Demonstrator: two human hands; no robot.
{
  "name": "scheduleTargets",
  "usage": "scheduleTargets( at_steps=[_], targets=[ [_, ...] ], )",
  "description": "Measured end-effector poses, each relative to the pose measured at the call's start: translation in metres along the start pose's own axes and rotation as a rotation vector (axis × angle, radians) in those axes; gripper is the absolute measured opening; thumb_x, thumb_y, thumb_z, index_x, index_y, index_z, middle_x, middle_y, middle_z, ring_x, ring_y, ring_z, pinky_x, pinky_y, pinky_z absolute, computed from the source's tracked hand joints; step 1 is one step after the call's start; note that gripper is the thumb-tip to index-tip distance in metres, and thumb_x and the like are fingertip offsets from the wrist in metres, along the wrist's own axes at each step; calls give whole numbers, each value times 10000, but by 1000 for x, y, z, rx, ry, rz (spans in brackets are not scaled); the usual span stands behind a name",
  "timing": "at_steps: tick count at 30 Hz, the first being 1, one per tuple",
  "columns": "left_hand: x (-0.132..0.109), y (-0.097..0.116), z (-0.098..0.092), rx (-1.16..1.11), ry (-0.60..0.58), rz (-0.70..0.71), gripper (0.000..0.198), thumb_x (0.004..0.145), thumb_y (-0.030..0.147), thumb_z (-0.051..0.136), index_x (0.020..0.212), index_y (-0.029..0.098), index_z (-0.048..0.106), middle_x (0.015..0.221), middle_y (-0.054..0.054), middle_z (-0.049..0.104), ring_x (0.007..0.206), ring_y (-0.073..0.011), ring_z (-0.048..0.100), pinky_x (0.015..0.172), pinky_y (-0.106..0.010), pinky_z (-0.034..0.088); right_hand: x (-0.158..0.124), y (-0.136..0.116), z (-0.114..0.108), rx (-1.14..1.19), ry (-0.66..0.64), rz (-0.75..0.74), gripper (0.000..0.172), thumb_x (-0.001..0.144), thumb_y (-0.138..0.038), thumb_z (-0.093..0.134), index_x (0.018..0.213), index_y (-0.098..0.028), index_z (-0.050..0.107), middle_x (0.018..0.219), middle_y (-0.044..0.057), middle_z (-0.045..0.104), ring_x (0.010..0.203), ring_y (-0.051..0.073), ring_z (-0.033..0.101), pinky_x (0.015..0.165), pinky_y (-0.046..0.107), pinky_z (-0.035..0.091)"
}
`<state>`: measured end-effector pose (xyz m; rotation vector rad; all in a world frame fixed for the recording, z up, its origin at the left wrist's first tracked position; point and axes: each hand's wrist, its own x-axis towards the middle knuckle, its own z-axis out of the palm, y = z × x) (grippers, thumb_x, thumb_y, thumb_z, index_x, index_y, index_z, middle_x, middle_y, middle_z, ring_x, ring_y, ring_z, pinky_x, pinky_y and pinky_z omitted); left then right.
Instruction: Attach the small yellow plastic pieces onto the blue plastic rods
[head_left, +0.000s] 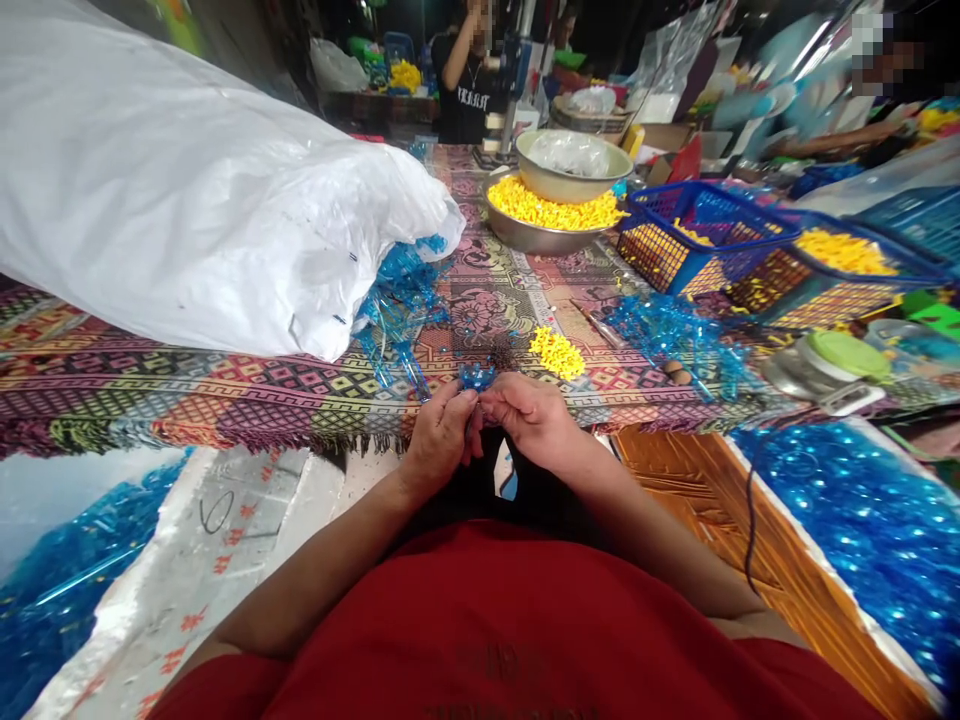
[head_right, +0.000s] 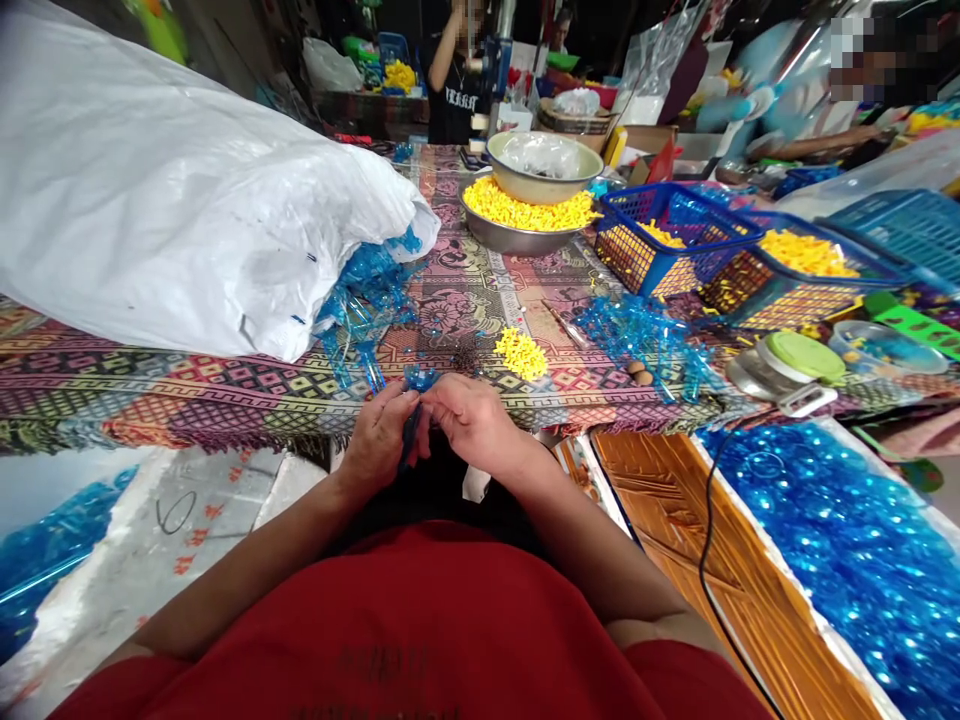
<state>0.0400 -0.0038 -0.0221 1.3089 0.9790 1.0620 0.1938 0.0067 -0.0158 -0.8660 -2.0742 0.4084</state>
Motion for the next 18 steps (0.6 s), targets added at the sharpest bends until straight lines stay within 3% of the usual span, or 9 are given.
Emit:
scheduleTargets(
  at_steps=[4,7,9,12,15,18],
  targets=[
    [0,-1,-4,-42,-46,2,246,907,360,374,780,184,491,463,41,533,352,-94,447,369,-200,326,2,-9,4,65,-14,14,218,943,-228,434,790,-188,584,700,16,597,675,127,561,652,265,451],
    [1,-4,-11,-118,-126,-20,285,902,424,414,780,176,485,498,21,566,365,-94,468,373,-199,325,-2,-1,-4,83,9,13,178,922,-234,485,796,-194,604,715,11,615,677,121,578,646,260,466],
    [1,-6,-16,-166,-126,-28,292,884,439,461,767,173,479,498,17,570,352,-90,459,353,-194,302,-12,20,-23,14,91,44,114,890,-250,546,824,-200,624,771,19,644,718,132,603,665,270,481],
    [0,-8,-19,-208,-106,-20,264,868,413,502,755,176,479,502,23,562,352,-88,460,338,-188,291,-38,69,-65,-283,339,189,127,876,-298,560,841,-211,646,769,40,649,727,158,602,664,292,477],
    [-4,-6,-16,-204,-157,-16,234,859,380,512,747,176,497,519,23,565,372,-84,463,360,-188,317,-66,113,-102,-449,347,203,183,868,-318,563,736,-225,650,672,56,611,698,187,562,651,327,448],
    [-9,-3,-14,-160,-184,2,218,833,357,543,720,172,523,530,20,566,409,-77,463,408,-189,347,-78,129,-113,-578,253,177,176,862,-282,569,709,-248,649,672,55,600,739,213,556,691,362,449]
  ],
)
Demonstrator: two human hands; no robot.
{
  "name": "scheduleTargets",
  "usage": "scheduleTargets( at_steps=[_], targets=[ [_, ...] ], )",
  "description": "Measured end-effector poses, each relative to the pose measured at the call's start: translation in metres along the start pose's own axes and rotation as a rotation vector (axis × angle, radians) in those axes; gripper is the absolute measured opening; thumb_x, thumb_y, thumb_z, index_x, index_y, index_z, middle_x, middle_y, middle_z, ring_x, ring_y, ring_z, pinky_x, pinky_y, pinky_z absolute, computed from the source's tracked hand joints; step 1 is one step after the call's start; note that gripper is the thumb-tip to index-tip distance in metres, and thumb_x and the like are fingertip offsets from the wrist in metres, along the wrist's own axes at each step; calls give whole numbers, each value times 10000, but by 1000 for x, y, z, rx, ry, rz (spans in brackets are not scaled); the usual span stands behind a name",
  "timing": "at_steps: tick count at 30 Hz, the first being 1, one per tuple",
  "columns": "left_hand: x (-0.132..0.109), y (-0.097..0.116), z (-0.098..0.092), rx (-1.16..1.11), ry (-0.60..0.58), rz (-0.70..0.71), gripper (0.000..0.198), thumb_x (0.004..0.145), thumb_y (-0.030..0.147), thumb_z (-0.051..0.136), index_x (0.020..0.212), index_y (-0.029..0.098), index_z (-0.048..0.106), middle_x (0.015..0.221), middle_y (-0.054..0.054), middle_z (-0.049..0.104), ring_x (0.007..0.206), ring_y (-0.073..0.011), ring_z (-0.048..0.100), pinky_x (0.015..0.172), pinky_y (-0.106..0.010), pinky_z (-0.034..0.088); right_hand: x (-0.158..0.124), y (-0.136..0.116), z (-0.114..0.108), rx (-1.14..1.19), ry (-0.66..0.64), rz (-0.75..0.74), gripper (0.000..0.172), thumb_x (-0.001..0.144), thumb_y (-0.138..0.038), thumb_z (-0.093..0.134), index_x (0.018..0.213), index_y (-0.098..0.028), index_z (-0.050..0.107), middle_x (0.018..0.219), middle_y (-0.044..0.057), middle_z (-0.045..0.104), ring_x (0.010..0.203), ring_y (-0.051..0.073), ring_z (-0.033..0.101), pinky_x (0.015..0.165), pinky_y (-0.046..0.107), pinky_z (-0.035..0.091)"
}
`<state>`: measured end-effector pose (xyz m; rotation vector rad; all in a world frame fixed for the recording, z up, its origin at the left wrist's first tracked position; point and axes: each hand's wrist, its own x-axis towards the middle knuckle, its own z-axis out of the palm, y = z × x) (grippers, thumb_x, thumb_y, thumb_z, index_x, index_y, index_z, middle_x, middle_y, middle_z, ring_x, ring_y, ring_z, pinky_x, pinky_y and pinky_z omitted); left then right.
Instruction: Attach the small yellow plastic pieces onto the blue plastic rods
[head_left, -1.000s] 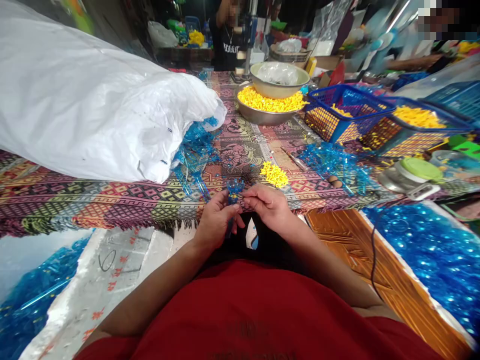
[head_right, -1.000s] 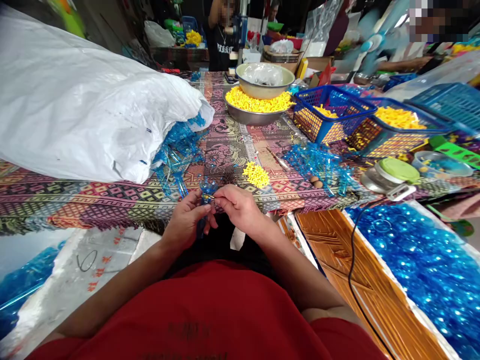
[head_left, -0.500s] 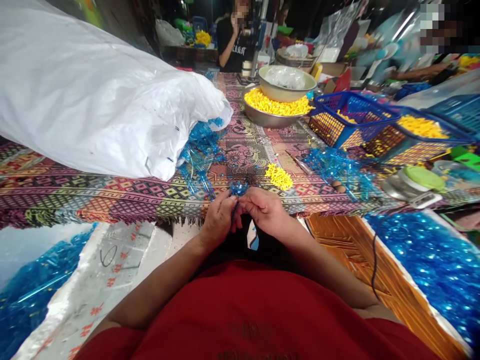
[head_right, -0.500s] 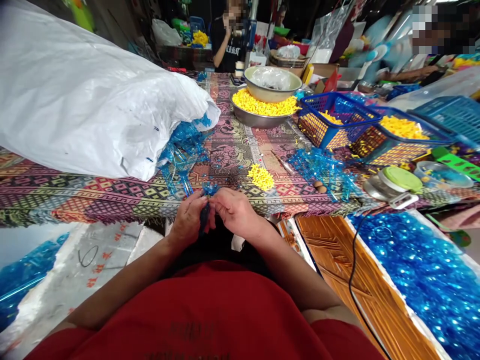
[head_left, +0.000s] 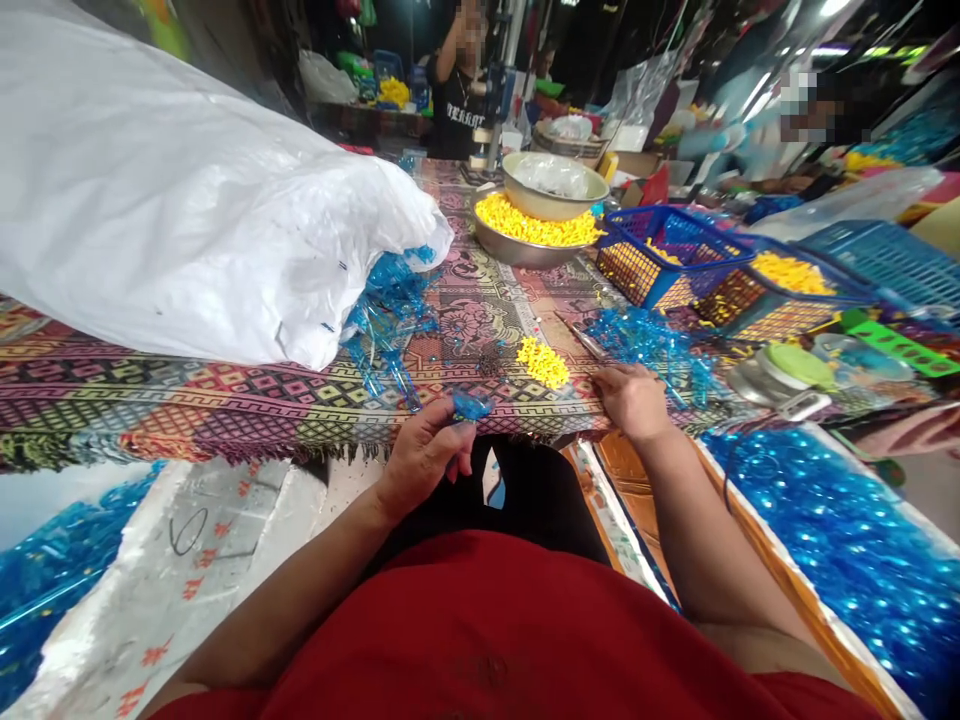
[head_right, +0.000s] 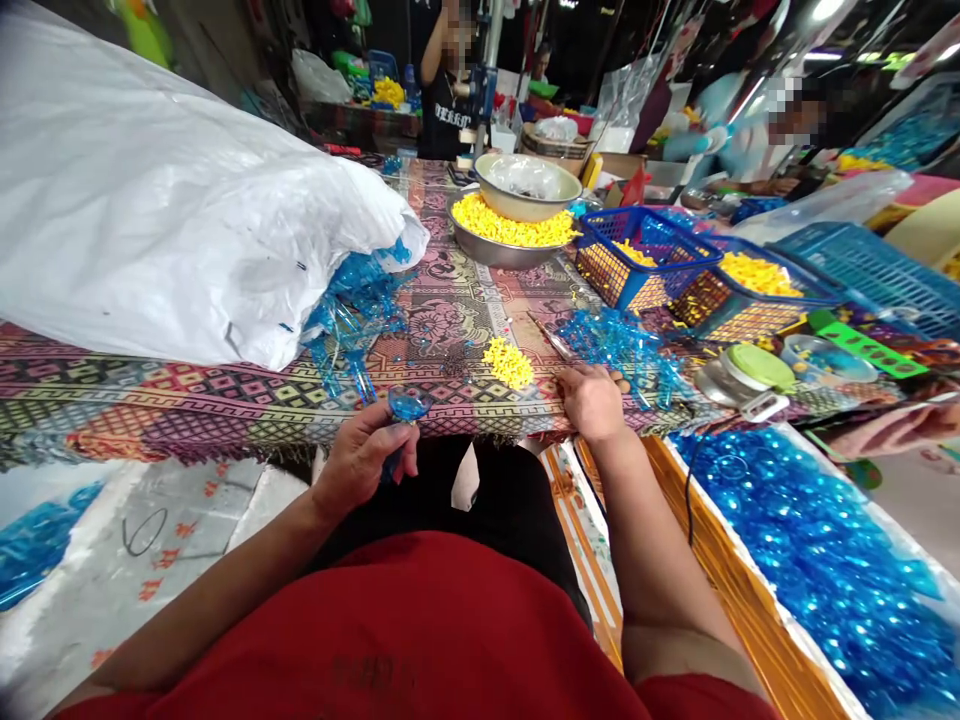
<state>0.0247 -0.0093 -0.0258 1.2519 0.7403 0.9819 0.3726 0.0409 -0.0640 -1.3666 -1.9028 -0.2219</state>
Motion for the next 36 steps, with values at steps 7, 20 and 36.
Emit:
scheduleTargets(
  at_steps=[7,20,36],
  targets=[
    [-7,8,-4,153,-14,58,176,824,342,562,773,178,602,581,8,577,490,-92,491,490,-209,391,22,-98,11,229,25,-40,135,882,-251,547,900,-206,673,908,76,685,869,212,633,805,398,522],
    [-9,6,-9,2,131,28,176,824,339,565,795,166,585,551,10,586,437,-89,496,439,-200,384,27,-162,40,453,-179,-124,199,911,-216,482,965,-191,672,883,75,703,834,173,650,748,326,535],
    [-14,16,-73,-284,643,-9,334,661,206,663,926,174,462,586,65,548,434,-153,613,353,-209,446,83,-205,128,171,-573,-12,441,815,-245,594,1244,-158,547,970,98,699,841,218,649,759,323,487]
  ],
)
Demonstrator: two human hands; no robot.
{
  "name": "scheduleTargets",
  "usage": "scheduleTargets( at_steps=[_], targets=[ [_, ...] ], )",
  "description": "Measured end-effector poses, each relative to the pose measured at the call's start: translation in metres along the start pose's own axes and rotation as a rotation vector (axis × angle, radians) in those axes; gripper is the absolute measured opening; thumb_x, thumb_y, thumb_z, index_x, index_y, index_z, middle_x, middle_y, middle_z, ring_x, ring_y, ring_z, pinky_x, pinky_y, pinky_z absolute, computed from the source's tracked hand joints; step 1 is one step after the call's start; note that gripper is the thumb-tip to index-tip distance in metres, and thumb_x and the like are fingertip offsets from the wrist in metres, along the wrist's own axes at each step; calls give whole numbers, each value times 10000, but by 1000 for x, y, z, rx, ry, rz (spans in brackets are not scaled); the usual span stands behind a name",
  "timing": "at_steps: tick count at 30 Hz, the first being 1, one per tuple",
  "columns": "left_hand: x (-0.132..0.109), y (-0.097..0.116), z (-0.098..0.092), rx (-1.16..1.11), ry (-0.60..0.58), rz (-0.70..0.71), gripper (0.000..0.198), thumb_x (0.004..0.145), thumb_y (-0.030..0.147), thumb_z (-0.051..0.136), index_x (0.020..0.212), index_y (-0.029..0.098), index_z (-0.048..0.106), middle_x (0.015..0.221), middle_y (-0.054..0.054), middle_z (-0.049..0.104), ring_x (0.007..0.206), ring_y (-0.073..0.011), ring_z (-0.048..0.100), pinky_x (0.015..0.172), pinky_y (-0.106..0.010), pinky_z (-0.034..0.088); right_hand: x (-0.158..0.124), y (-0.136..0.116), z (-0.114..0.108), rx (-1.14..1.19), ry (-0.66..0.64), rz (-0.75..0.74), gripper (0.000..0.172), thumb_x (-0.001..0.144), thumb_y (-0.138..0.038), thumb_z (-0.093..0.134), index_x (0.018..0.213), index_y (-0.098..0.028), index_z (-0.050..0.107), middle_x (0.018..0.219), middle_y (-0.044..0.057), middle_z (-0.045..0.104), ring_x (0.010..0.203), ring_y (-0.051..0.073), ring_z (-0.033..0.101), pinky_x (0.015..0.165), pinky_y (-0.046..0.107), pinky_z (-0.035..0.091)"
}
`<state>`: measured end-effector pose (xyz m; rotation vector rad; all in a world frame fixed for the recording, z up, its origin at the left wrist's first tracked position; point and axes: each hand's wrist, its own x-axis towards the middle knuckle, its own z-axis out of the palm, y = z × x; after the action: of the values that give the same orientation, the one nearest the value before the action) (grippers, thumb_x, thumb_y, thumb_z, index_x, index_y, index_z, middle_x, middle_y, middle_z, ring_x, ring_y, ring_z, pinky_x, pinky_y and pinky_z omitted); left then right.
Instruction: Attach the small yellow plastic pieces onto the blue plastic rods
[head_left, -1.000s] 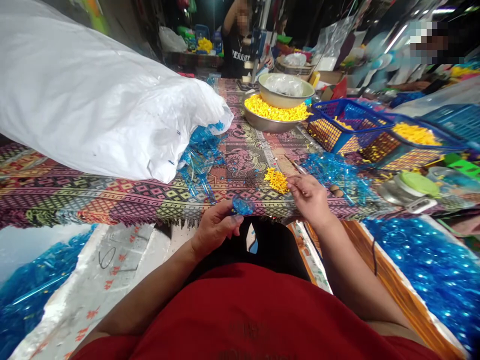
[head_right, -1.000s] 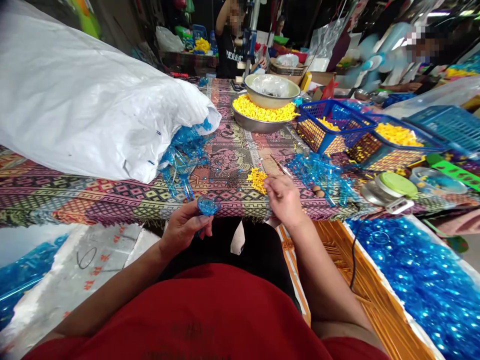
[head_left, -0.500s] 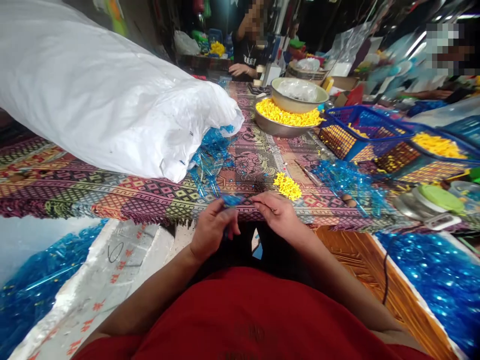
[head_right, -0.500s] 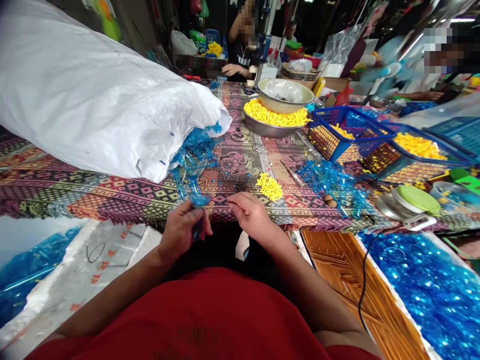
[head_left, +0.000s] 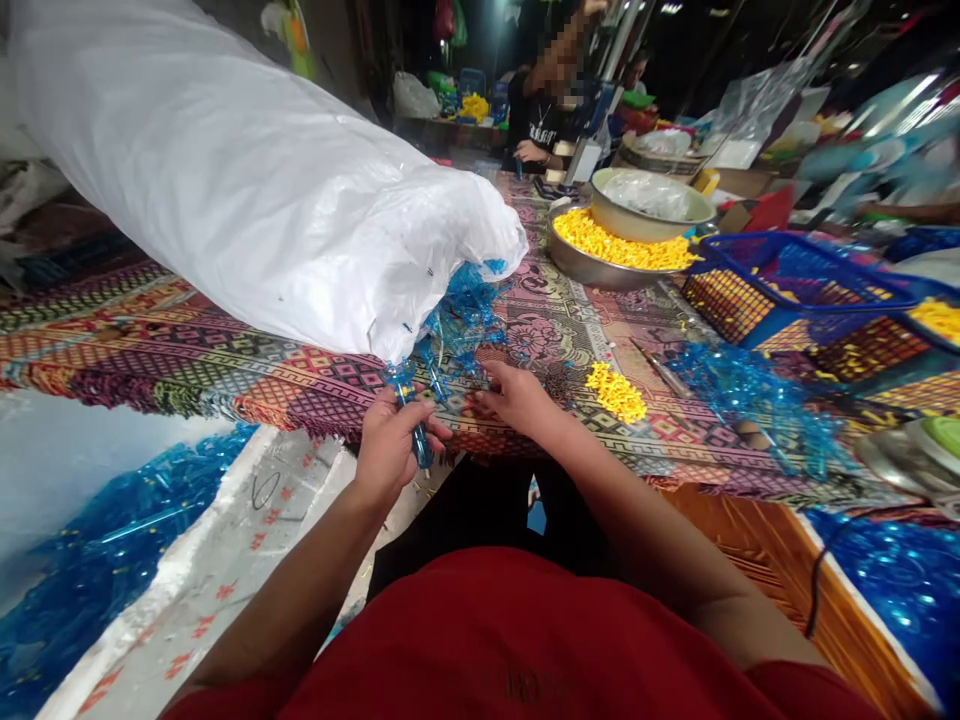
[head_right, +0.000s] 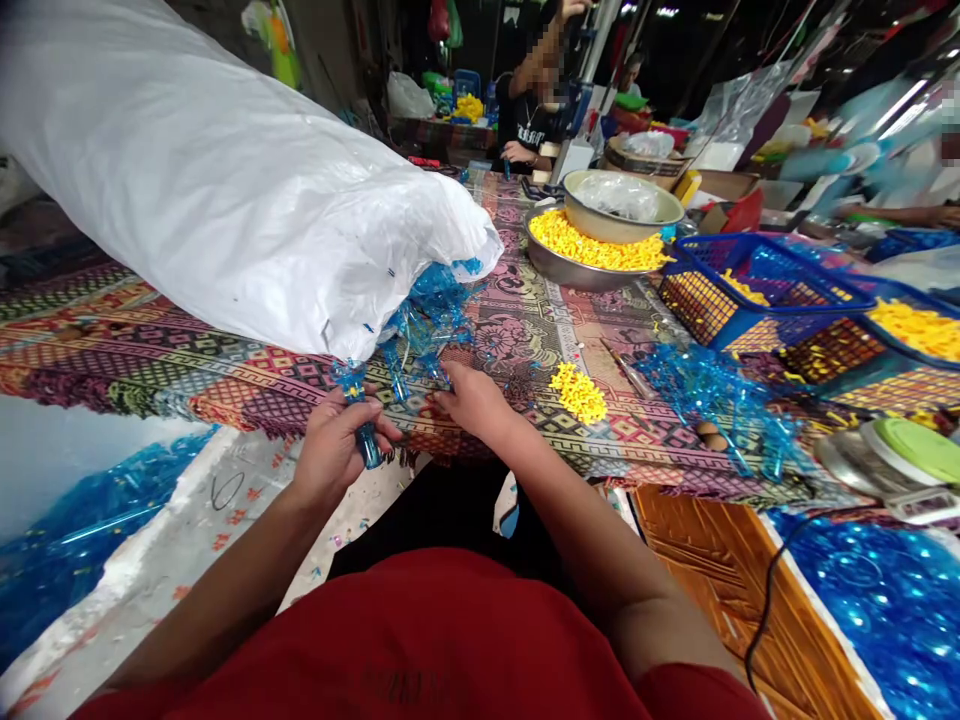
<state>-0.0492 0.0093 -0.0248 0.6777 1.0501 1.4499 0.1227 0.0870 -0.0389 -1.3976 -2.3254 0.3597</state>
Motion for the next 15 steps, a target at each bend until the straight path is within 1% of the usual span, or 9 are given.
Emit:
scheduleTargets(
  at_steps=[3,5,8,10,12,13,15],
  targets=[
    [10,5,5,-2,-11,2,349,642,206,671,924,175,468,578,66,547,414,-157,605,341,-217,445,-14,19,-2,120,92,-36,455,816,-247,589,1258,-150,542,968,84,688,802,190,630,740,316,494],
    [18,14,4,9,1,35,341,631,202,676,905,175,475,569,66,545,416,-160,607,343,-221,453,-22,28,-4,114,134,-31,464,820,-275,587,1261,-143,537,965,89,681,791,192,622,728,326,498],
    [25,29,-4,30,27,81,319,622,199,678,875,169,484,548,66,537,424,-163,612,362,-230,474,-25,35,-10,-47,134,30,439,842,-299,559,1252,-142,543,994,115,662,802,211,607,728,347,491],
    [24,35,-13,35,57,100,313,625,199,676,872,165,486,550,64,538,426,-168,614,368,-242,485,-19,28,-13,-236,123,39,417,869,-326,526,1246,-151,552,1071,154,624,874,248,582,742,369,472],
    [20,35,-19,35,85,93,318,625,192,675,877,162,484,575,59,547,433,-174,621,361,-248,484,-9,13,-14,-391,106,-43,396,889,-322,497,1256,-184,548,1147,173,579,963,288,533,758,391,443],
    [16,33,-20,29,86,71,319,623,188,673,878,160,483,591,55,552,440,-178,626,357,-250,483,-2,2,-12,-435,88,-122,387,895,-293,483,1270,-212,537,1177,168,563,1002,302,505,767,403,427],
    [9,28,-20,7,54,5,315,619,186,672,871,152,486,624,44,565,456,-180,632,358,-257,487,10,-19,-7,-469,-3,-350,403,900,-228,458,1297,-276,503,1257,142,527,1066,316,454,790,425,393]
  ],
)
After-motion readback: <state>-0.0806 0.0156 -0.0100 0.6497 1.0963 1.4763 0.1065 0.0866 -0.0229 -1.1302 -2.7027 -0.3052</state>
